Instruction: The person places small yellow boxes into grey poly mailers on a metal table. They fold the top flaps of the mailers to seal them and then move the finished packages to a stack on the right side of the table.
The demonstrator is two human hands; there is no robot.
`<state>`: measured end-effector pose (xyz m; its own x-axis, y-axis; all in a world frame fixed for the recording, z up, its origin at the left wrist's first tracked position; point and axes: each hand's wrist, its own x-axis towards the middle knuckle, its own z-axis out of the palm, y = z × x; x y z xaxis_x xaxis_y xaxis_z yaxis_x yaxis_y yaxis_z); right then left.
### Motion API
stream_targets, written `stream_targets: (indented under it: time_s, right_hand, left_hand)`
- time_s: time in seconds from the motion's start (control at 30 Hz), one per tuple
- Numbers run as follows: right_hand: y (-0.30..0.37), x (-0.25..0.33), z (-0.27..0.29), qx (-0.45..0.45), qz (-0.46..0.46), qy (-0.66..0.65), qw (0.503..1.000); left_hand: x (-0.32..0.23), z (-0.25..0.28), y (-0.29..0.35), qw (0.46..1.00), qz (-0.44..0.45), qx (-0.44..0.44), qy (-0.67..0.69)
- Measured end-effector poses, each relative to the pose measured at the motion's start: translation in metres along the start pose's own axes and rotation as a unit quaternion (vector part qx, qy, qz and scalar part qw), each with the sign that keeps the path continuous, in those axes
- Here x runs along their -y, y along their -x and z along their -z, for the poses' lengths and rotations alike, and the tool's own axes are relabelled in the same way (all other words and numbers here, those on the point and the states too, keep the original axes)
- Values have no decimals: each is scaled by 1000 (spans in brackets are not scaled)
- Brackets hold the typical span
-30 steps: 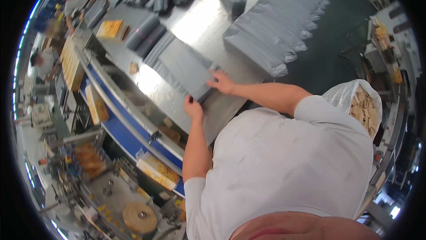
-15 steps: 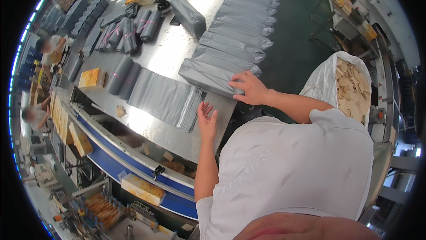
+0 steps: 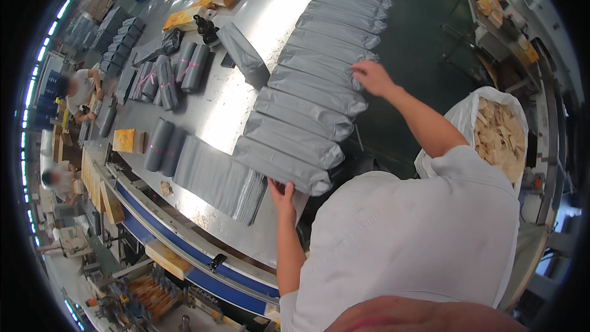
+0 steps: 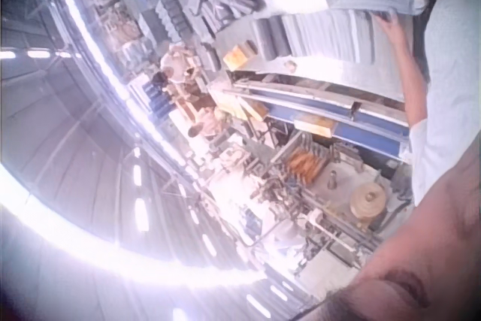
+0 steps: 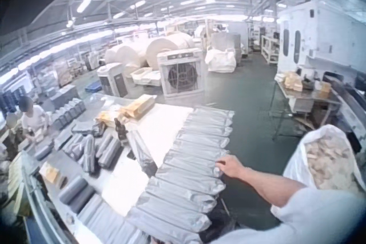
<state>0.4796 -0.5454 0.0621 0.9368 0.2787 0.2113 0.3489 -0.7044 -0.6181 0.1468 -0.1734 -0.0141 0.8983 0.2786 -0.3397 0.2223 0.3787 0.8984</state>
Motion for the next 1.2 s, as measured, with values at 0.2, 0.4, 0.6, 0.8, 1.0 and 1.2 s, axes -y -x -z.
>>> stream_targets:
  time_s: [0.2,0.4,0.6,0.8,1.0,1.2]
  right_hand:
    - [18,48,-46,-15,32,200,979]
    - [-9,46,-11,190,-113,55,974]
    - [-40,1,-13,365,-268,-281,846]
    - [-34,-40,-36,373,-264,-492,741]
    - [-112,-25,64,407,2,-434,803]
    - [-296,-130,224,286,32,-564,774]
  left_hand:
    - [13,-21,8,980,-33,-151,128]
    - [-1,-43,-4,963,5,-218,159]
    - [3,-16,-8,970,17,-222,101]
    - [19,-13,-13,969,-26,-223,106]
    - [-6,-46,4,955,-102,-245,130]
    - [-118,-288,-108,968,-217,-105,72]
